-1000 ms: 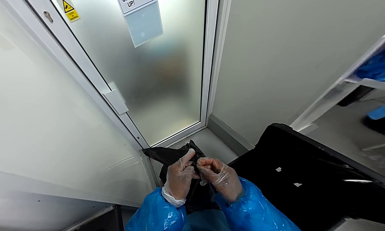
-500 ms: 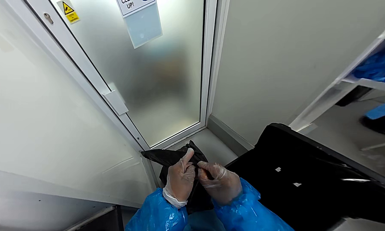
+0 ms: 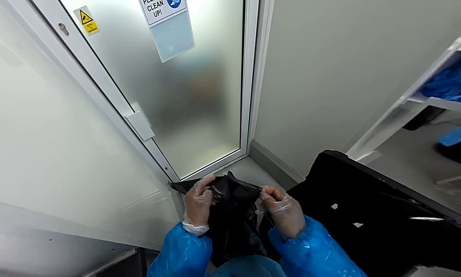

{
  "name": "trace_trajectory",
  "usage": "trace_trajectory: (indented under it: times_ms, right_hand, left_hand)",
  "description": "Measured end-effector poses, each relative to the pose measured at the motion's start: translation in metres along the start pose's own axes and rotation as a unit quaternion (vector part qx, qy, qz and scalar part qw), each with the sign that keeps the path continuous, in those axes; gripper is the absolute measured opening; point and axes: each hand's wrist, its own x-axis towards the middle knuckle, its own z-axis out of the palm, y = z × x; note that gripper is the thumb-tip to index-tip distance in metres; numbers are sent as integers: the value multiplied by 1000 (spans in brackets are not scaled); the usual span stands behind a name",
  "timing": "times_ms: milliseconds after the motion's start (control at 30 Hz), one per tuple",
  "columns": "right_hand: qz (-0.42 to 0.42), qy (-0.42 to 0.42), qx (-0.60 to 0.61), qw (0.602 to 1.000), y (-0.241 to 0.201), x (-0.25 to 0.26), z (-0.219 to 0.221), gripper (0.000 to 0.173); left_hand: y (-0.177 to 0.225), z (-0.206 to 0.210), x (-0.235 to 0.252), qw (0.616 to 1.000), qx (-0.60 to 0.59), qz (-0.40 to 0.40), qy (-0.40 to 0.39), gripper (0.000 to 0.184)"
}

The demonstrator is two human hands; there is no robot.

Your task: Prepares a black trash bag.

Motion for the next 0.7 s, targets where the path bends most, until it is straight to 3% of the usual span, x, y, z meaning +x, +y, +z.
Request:
trace_trajectory:
  times_ms: [233,367,467,533,633,700]
  right_hand:
    - [17,64,-19,998,19,11,-35,9]
    - [-22,23,-23,999,31,5,-57,12]
    - [-47,-113,-57,991,40,-16,-59,20]
    - [-49,-241,-95,965,34,-35,-52,21]
    - [-70,-454,-152,875,24,-54,-30,19]
    - [-37,-537,-175,825,24,-50,-20,21]
  left_hand:
    - [-2,-24,21,990,17,48,135,30]
    - [-6,-40,33,973,52,70,212,29]
    - [-3,-45,40,967,21,71,243,28]
    - [3,-45,42,967,-67,52,240,26]
    - [12,-44,42,949,-258,24,182,24]
    - [14,-42,40,923,-362,-2,132,28]
